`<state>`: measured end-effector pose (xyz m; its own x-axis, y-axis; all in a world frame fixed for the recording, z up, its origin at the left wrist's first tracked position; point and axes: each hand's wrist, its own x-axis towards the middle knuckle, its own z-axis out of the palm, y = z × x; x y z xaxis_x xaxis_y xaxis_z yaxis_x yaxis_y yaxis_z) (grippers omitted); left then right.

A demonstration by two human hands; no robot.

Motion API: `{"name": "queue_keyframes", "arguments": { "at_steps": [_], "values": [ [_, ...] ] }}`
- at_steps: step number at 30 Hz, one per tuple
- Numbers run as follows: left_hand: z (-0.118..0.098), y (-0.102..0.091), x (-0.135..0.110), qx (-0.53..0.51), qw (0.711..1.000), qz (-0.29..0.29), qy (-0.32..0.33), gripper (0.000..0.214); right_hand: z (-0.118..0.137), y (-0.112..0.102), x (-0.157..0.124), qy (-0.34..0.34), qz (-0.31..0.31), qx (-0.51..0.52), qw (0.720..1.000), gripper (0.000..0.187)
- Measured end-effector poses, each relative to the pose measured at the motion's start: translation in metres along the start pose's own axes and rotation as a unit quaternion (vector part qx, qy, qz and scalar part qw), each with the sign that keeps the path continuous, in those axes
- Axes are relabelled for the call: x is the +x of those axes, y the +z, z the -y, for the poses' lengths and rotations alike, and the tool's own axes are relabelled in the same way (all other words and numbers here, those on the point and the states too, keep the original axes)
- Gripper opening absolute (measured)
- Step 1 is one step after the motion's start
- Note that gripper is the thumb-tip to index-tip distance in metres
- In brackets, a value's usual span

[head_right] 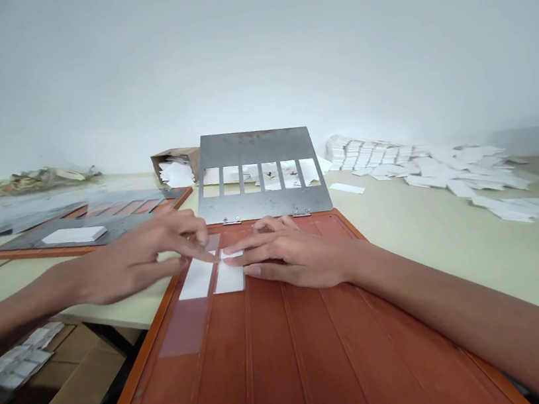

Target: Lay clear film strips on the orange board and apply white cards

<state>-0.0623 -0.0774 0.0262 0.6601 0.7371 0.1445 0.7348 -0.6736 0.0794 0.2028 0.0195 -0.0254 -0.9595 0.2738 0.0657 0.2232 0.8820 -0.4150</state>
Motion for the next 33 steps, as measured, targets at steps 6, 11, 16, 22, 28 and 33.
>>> {"name": "queue_keyframes", "arguments": {
  "at_steps": [6,11,16,22,28,33],
  "values": [
    [0.047,0.008,-0.017,0.005,0.997,-0.041,-0.065,0.041,-0.001,-0.001,0.001,-0.025,-0.003,-0.001,1.000,0.044],
    [0.056,0.022,-0.020,0.021,0.997,0.006,-0.072,0.041,0.000,-0.001,0.001,-0.026,-0.003,-0.006,1.000,0.045],
    [0.055,0.024,-0.018,0.030,0.996,-0.012,-0.079,0.037,0.000,-0.001,0.000,-0.038,-0.006,-0.014,0.999,0.047],
    [0.050,0.020,-0.014,-0.005,0.993,-0.111,-0.043,0.036,-0.002,0.000,-0.001,-0.049,-0.013,-0.021,0.998,0.046],
    [-0.017,0.025,-0.016,-0.028,0.993,-0.112,-0.030,0.034,0.002,-0.001,0.000,-0.043,-0.014,-0.028,0.999,0.044],
    [-0.060,0.036,-0.025,0.004,0.990,-0.140,0.018,0.035,0.001,0.000,0.001,-0.044,-0.022,-0.020,0.999,0.043]
  ]
}}
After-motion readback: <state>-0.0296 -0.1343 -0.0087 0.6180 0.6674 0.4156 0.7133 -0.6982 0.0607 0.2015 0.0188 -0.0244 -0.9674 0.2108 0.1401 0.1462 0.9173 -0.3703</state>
